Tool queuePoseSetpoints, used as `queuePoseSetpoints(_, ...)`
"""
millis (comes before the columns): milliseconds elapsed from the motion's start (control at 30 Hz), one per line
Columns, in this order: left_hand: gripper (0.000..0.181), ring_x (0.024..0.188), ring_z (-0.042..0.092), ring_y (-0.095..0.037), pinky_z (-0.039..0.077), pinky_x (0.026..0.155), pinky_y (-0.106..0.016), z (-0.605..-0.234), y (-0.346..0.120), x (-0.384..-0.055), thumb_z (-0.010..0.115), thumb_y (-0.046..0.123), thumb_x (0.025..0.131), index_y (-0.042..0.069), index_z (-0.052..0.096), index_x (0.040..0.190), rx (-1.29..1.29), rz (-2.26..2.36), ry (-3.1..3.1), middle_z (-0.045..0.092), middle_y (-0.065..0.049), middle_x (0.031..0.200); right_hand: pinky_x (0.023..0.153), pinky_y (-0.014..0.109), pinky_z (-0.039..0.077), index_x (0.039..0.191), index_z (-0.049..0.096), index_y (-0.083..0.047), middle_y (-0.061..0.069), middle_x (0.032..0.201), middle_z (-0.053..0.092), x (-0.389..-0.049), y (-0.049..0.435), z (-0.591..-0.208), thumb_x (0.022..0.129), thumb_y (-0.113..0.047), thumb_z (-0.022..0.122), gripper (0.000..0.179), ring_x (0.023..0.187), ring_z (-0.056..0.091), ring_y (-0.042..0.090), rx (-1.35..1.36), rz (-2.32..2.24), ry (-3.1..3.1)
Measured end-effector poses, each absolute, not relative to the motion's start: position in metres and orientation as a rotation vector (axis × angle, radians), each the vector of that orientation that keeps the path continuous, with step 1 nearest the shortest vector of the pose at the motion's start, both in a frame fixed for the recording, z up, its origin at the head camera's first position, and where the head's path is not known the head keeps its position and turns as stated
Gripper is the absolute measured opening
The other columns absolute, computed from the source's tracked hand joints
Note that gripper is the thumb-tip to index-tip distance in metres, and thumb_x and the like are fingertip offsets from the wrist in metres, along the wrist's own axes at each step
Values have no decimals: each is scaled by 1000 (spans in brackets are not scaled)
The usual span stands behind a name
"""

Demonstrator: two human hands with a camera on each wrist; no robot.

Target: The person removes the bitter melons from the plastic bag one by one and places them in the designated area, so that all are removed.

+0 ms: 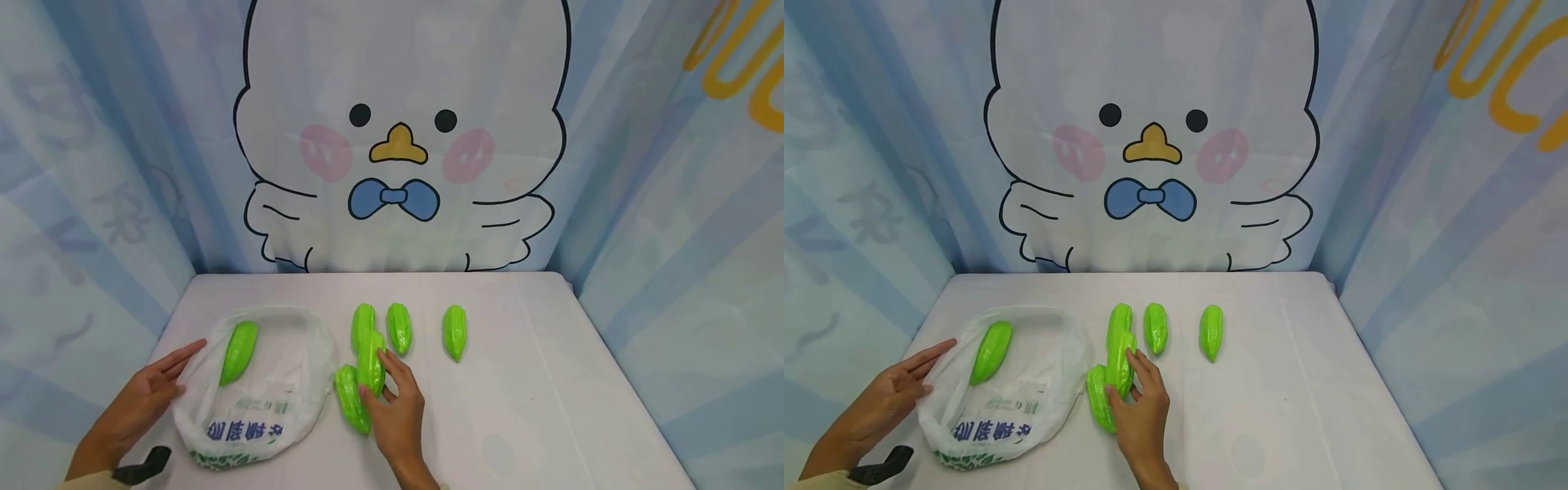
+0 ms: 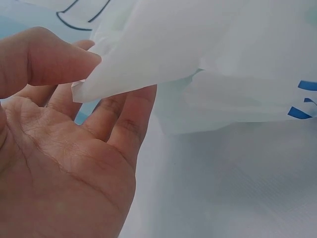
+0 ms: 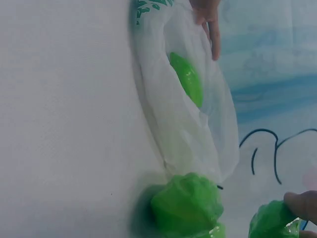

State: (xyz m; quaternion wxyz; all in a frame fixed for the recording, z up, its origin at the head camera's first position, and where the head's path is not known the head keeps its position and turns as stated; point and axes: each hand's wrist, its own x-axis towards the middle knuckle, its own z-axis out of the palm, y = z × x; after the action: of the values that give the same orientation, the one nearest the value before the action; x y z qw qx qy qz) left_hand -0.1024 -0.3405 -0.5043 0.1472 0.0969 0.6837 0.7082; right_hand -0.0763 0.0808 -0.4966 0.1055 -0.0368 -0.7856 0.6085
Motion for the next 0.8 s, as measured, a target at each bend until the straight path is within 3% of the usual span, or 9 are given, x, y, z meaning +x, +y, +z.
queuePoseSetpoints(500, 71, 134, 50, 18, 54, 101, -15, -503, -339, -102, 49, -1, 109, 12, 18, 172, 271, 1993, 1980, 43, 35, 154, 99, 42, 61, 146, 65, -20, 11, 155, 55, -63, 107, -517, 86, -5, 87, 66, 140, 58, 40, -312, 1700, -2395)
queuePoseSetpoints(800, 71, 133, 51, 18, 54, 100, -15, -506, -340, -103, 50, -2, 109, 12, 19, 172, 261, 2005, 1974, 45, 36, 152, 101, 34, 58, 144, 66, -14, 17, 153, 55, -62, 118, -529, 82, 3, 87, 68, 143, 56, 43, -357, 1665, -2414)
